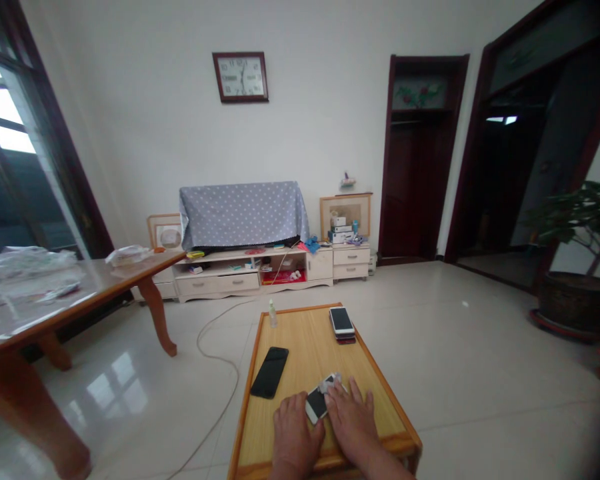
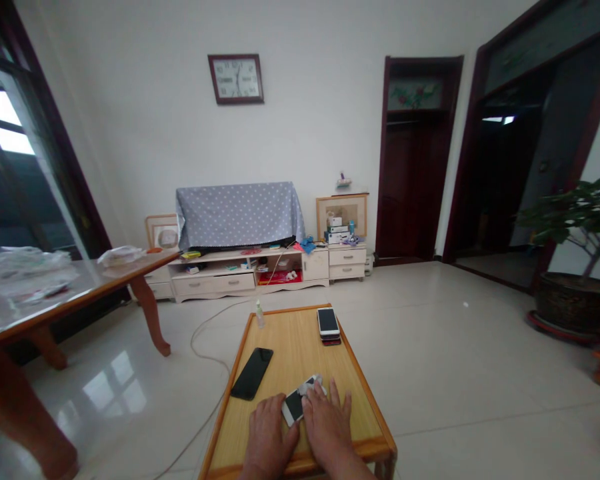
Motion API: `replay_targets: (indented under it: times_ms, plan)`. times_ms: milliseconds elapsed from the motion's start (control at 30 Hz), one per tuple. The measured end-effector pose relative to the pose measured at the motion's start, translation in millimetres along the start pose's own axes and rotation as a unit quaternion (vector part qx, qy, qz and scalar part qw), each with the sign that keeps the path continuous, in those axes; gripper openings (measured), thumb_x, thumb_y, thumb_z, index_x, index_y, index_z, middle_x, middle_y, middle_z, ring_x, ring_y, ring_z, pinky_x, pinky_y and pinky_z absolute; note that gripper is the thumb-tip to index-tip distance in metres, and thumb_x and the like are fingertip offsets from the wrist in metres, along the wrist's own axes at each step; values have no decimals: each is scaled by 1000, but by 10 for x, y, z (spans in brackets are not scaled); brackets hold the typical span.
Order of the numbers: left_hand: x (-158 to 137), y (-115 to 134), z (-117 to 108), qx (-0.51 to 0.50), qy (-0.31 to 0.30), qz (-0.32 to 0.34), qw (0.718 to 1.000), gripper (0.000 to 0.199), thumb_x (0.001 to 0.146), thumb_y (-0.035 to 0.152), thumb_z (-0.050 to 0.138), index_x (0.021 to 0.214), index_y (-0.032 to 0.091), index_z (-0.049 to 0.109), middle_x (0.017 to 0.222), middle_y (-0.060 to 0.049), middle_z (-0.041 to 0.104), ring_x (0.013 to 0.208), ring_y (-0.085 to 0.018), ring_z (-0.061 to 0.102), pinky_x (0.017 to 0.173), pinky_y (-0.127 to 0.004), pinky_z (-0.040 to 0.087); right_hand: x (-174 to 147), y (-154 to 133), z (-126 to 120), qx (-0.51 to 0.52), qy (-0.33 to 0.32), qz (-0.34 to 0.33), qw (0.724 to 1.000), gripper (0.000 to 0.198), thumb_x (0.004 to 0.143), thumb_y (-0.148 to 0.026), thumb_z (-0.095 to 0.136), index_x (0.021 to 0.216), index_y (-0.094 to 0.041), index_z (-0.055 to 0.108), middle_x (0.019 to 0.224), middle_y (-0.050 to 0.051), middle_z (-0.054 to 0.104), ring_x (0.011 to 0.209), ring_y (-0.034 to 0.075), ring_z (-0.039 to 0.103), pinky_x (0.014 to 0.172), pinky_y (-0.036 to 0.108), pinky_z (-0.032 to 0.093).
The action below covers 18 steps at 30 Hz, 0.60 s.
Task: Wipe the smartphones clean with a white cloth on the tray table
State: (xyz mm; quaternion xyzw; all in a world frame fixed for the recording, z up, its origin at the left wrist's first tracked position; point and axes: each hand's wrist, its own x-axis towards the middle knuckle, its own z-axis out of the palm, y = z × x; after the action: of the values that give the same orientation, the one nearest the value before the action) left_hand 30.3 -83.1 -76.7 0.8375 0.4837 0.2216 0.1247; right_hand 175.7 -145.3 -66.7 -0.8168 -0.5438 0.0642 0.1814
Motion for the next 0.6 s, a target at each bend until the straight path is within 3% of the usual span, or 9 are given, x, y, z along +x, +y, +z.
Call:
replay_targets:
  times_ms: [200, 433, 600]
  plan:
    - [24, 11, 17, 17, -16, -4, 1000, 41, 91, 35, 48, 129, 22, 59, 130, -7, 63, 122, -22, 51, 106, -33, 29, -151, -91, -1, 34, 11, -71, 997, 51, 105, -46, 17, 134, -49, 59, 149, -8, 52, 150, 29, 26, 120, 65, 6]
    - [91, 50, -24, 63, -38, -31, 997, 48, 90, 40, 52, 135, 25, 57, 139, -8, 60, 132, -25, 49, 107, -38, 31, -1, -8, -41, 34, 11, -41, 999, 44, 102, -49, 28, 130, -51, 62, 147, -9, 54, 148, 32, 30, 122, 63, 9]
    - [221, 23, 126, 110, -52, -57, 991, 54, 88, 38, 53, 141, 28, 53, 145, -7, 57, 138, -27, 46, 111, -45, 32, 230, 42, 16, 37, 7, -27, 999, 46, 102, -50, 25, 128, -51, 63, 147, -10, 54, 147, 32, 32, 121, 64, 11]
